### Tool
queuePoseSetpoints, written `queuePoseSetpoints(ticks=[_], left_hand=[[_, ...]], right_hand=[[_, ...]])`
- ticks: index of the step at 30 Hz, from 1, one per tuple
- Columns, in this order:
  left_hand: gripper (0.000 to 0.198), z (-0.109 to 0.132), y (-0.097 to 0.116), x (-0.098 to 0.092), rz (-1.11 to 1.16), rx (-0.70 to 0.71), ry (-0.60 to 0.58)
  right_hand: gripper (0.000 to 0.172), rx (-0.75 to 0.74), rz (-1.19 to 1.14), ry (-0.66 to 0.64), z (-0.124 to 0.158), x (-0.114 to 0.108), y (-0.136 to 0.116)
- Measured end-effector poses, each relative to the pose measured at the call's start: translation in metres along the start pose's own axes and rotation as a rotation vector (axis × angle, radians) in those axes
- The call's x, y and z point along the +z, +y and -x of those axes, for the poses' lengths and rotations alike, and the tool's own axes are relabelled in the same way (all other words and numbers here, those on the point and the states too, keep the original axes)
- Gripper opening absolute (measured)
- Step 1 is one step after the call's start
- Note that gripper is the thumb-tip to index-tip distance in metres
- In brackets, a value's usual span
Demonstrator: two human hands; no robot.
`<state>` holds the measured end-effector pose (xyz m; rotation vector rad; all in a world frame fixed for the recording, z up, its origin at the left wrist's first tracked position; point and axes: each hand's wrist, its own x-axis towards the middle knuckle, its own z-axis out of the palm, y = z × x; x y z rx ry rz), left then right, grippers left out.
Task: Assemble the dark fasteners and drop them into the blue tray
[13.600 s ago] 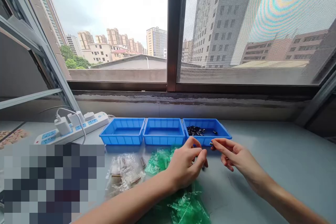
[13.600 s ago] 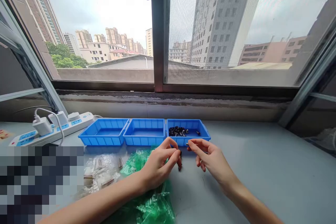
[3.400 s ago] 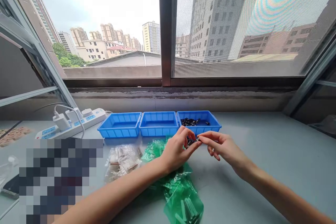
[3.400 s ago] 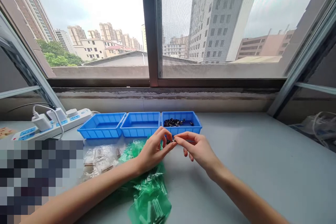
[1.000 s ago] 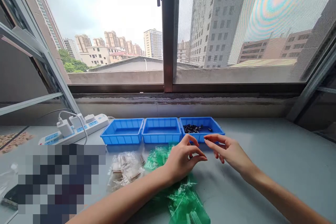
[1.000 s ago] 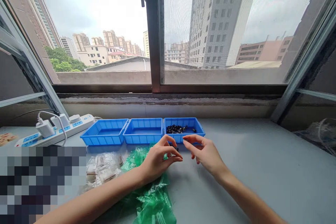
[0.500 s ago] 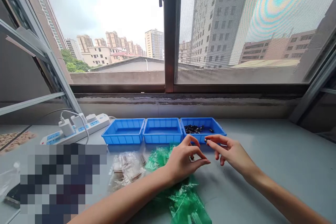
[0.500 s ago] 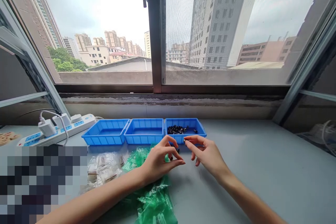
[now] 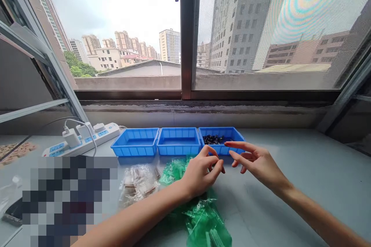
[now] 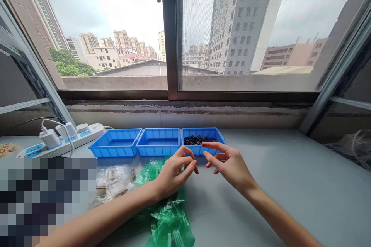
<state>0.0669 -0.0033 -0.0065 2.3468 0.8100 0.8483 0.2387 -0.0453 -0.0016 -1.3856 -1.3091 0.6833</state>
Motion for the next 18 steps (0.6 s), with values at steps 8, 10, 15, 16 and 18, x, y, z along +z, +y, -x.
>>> queuePoseSetpoints(ticks=[8,10,15,16,18], left_hand=[[0.022,0.000,-0.004,0.003,-0.003,0.006,0.024],[0.019,0.000,-0.005,0.004,-0.007,0.017,0.027],[0.010,0.000,-0.008,0.005,0.009,0.031,0.021],[0.008,0.000,-0.009,0.005,0.014,0.029,0.017],[0.004,0.000,-0.009,0.005,0.016,0.023,0.016]], right_hand=[[0.026,-0.315,0.407,-0.271,0.000,0.003,0.015],[0.028,-0.366,0.423,-0.330,0.000,0.003,0.018],[0.026,-0.409,0.446,-0.375,0.001,0.004,0.024],[0.025,-0.412,0.449,-0.375,0.000,0.003,0.025],[0.023,-0.414,0.457,-0.367,0.000,0.003,0.025]])
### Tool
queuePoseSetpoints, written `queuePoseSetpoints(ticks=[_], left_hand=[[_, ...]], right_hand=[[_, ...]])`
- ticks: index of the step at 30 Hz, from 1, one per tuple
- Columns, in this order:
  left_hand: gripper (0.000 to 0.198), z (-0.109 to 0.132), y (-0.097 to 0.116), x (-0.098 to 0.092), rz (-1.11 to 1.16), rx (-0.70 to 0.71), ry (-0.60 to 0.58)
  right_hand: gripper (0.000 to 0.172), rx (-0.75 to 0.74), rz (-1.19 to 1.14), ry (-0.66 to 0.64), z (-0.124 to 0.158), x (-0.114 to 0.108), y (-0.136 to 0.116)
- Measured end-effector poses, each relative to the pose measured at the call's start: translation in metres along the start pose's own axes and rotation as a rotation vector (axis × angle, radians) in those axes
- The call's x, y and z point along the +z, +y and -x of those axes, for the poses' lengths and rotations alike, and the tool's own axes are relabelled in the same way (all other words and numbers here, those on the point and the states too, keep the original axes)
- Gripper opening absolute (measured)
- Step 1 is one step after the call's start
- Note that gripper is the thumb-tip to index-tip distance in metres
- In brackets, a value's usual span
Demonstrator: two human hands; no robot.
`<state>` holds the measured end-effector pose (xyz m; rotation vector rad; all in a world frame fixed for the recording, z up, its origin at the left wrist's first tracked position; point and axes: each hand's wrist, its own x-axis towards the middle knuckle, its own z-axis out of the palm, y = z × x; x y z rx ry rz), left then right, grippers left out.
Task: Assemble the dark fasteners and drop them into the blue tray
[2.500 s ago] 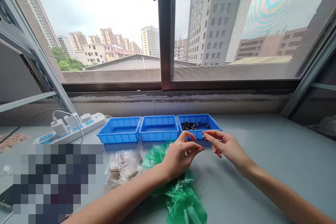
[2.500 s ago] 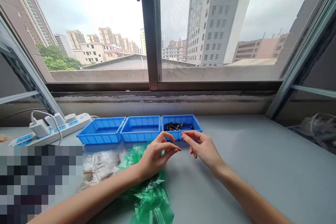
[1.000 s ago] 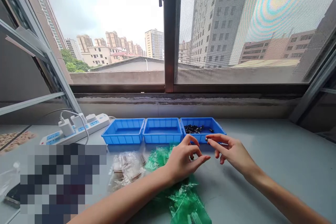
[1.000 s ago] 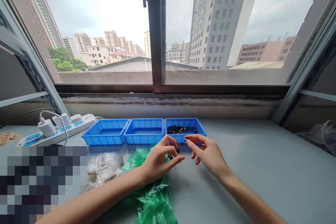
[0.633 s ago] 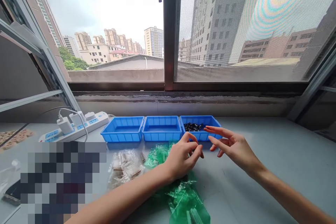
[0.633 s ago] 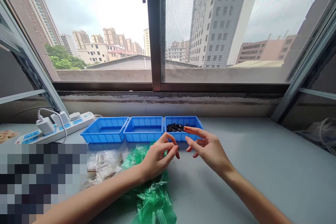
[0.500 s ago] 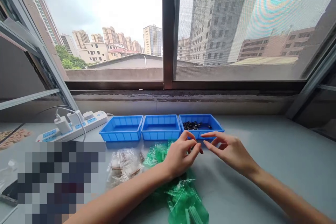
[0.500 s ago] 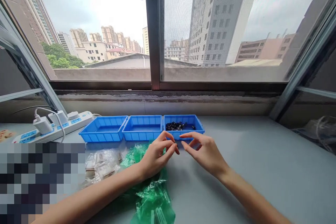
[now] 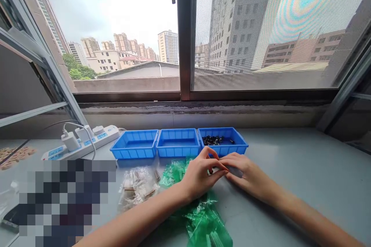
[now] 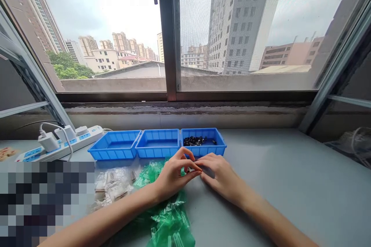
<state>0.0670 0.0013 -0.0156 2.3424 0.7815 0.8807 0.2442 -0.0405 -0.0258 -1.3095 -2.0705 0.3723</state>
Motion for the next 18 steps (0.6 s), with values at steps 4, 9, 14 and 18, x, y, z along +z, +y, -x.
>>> queuePoseSetpoints(ticks=[4,9,14,18], left_hand=[[0.004,-0.001,0.000,-0.001,0.002,-0.004,-0.005],[0.009,-0.001,-0.001,0.000,-0.001,-0.005,0.001],[0.016,0.000,-0.003,0.001,0.022,0.008,-0.003],[0.015,0.000,-0.004,0.002,0.036,0.014,-0.008]], right_hand=[[0.019,0.027,0.056,0.018,0.000,-0.003,-0.003],[0.012,0.165,0.135,0.070,0.000,-0.006,-0.010],[0.007,0.248,0.178,0.141,0.001,-0.003,-0.011],[0.010,0.266,0.180,0.145,0.001,-0.001,-0.011]])
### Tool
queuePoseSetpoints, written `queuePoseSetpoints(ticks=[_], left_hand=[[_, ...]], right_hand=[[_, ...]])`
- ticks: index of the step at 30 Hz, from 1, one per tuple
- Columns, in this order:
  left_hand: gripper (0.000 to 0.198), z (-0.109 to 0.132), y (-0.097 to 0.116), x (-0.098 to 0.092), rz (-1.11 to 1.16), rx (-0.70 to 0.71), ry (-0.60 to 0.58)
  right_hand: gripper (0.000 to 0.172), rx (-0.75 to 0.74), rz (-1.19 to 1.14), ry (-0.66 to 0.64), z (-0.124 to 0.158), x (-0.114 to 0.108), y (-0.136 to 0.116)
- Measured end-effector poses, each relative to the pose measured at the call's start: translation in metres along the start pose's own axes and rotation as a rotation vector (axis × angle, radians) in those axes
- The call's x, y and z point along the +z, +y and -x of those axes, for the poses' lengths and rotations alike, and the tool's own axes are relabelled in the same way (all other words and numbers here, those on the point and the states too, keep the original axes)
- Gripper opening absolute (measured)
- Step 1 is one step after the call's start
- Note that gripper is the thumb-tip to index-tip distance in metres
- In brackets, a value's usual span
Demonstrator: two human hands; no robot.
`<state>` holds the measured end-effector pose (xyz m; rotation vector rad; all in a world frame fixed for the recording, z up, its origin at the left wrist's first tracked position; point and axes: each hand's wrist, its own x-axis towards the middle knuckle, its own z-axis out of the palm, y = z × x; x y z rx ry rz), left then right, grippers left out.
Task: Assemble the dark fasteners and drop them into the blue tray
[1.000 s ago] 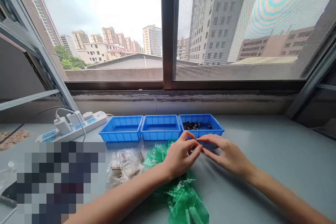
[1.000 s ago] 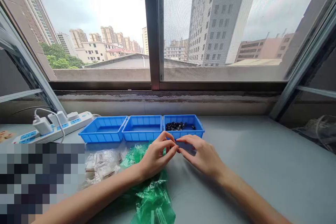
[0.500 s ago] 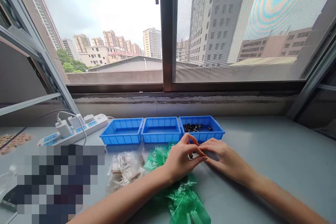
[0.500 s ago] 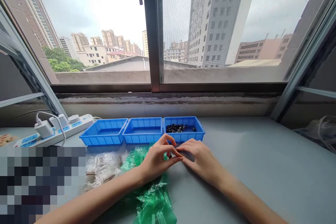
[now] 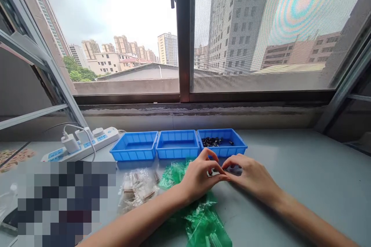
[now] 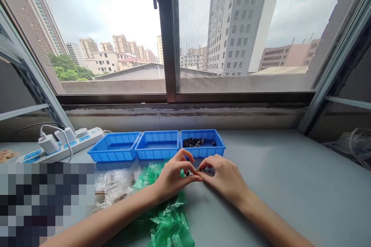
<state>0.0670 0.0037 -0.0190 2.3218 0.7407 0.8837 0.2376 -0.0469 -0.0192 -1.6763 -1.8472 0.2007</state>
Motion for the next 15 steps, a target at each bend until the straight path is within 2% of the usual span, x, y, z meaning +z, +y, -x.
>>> queuePoseSetpoints(ticks=[4,8,12,15], left_hand=[[0.010,-0.0009,0.0009,0.0001,-0.011,-0.001,0.011],[0.020,-0.0012,0.0041,-0.0017,-0.029,0.007,0.009],[0.033,-0.0016,0.0065,-0.0034,-0.020,0.022,0.006],[0.035,-0.0017,0.0056,-0.0027,-0.008,0.012,0.010]], right_hand=[[0.011,0.035,-0.014,-0.031,-0.0011,-0.0037,-0.0030],[0.013,0.079,-0.034,-0.073,-0.0031,-0.0085,-0.0056],[0.018,0.025,-0.108,-0.115,-0.0031,-0.0081,-0.0040],[0.019,-0.038,-0.137,-0.127,-0.0020,-0.0054,-0.0023]])
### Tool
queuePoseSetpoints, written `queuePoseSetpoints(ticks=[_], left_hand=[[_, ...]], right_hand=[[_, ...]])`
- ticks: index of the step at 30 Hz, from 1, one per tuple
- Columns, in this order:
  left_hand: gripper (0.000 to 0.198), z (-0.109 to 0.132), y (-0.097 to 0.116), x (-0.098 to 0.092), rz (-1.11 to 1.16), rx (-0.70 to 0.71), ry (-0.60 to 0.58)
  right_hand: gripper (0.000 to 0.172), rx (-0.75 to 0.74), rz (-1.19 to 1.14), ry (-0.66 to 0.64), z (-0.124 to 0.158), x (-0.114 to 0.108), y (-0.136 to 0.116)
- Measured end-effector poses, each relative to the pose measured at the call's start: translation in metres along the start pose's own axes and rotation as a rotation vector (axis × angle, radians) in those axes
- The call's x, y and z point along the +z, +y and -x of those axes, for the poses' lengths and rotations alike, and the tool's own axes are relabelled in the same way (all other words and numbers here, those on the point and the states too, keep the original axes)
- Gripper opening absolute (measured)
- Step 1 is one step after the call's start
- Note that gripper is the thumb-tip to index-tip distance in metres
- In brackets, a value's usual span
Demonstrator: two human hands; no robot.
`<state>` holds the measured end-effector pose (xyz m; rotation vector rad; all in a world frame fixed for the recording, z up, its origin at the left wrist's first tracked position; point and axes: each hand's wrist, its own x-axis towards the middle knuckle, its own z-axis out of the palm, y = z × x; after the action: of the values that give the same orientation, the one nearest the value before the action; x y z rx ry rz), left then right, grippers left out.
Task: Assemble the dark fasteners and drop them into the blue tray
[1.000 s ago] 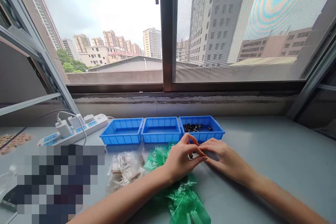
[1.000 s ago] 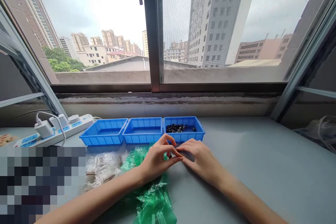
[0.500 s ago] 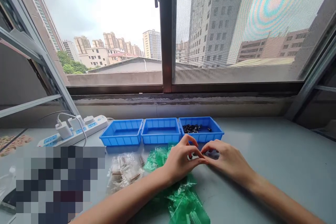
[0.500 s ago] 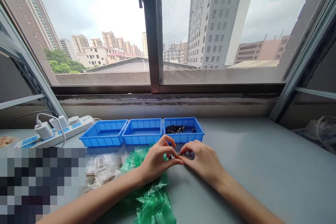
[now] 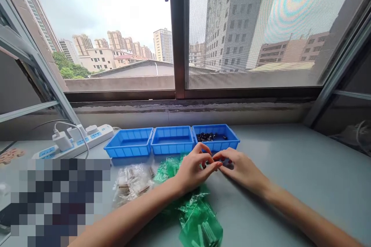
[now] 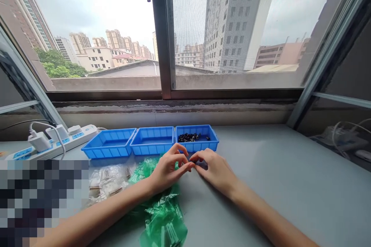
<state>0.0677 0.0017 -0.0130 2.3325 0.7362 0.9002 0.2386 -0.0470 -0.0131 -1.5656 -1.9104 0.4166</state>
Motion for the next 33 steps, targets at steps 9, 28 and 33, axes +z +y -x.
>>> queuePoseSetpoints(ticks=[9,28,33], left_hand=[[0.026,0.001,-0.001,0.001,0.032,0.006,0.032],[0.037,-0.001,0.005,-0.001,0.027,-0.055,0.006],[0.036,-0.004,0.004,-0.001,0.032,-0.043,0.023]], right_hand=[[0.023,-0.100,-0.048,-0.059,0.000,0.003,-0.001],[0.031,0.083,-0.324,0.097,-0.006,-0.001,-0.001],[0.044,0.335,-0.750,0.139,-0.010,-0.009,-0.009]])
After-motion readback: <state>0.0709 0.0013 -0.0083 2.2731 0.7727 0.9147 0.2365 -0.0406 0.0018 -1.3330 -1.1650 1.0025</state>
